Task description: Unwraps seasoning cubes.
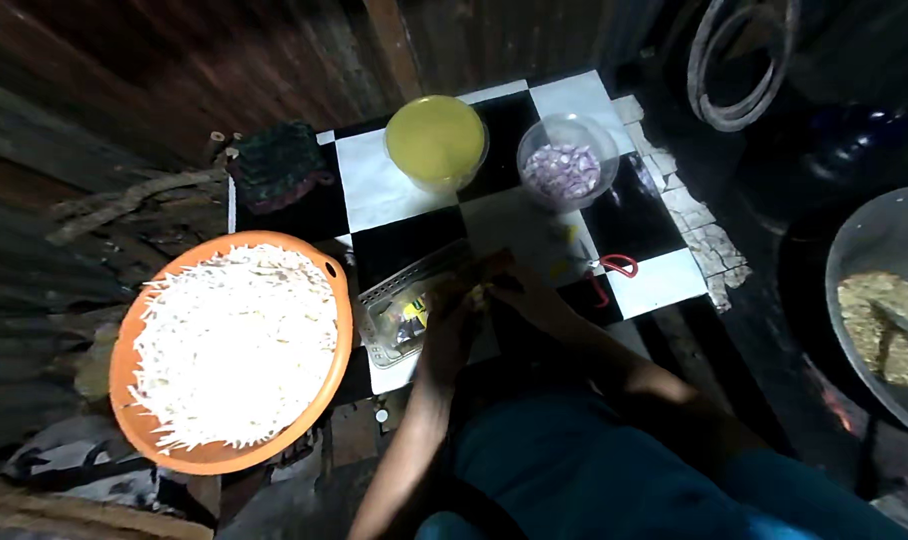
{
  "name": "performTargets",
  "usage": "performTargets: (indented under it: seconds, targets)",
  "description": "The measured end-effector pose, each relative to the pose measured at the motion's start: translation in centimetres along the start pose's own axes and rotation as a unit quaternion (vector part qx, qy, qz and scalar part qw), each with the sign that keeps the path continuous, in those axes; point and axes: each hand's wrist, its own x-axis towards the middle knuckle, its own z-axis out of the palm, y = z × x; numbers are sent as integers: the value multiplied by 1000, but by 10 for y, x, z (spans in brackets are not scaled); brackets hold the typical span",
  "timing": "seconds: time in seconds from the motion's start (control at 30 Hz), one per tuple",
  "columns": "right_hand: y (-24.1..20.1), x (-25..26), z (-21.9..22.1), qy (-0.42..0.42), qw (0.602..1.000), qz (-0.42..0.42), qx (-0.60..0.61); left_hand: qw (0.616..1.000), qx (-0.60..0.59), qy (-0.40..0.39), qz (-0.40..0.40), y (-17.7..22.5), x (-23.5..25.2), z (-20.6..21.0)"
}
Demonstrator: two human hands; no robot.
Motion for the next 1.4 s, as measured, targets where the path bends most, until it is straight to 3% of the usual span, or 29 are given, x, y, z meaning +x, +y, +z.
performTargets:
  seconds: [0.17,0.33,0.47,0.67,1.1,1.27,1.4]
  targets:
    - [1,-12,-5,52,996,8,76,998,29,-49,-9,0,1,5]
    - [6,-20,-10,140,990,-24,-13,995,-13,-13,-98,-1,10,16]
    - [10,-33,-11,215,970,-72,-93,993,4,30,-112,9,5,33]
    - [28,-40,-12,210,959,-139,-126,995,-44,11,-86,-6,12,36]
    - [25,-38,-11,183,981,-21,-55,995,86,17,37,-11,0,37]
    - [23,-37,-12,165,985,41,5,974,179,12,136,-22,6,32]
    - [39,-32,-16,154,986,38,58,952,247,25,181,-26,7,35]
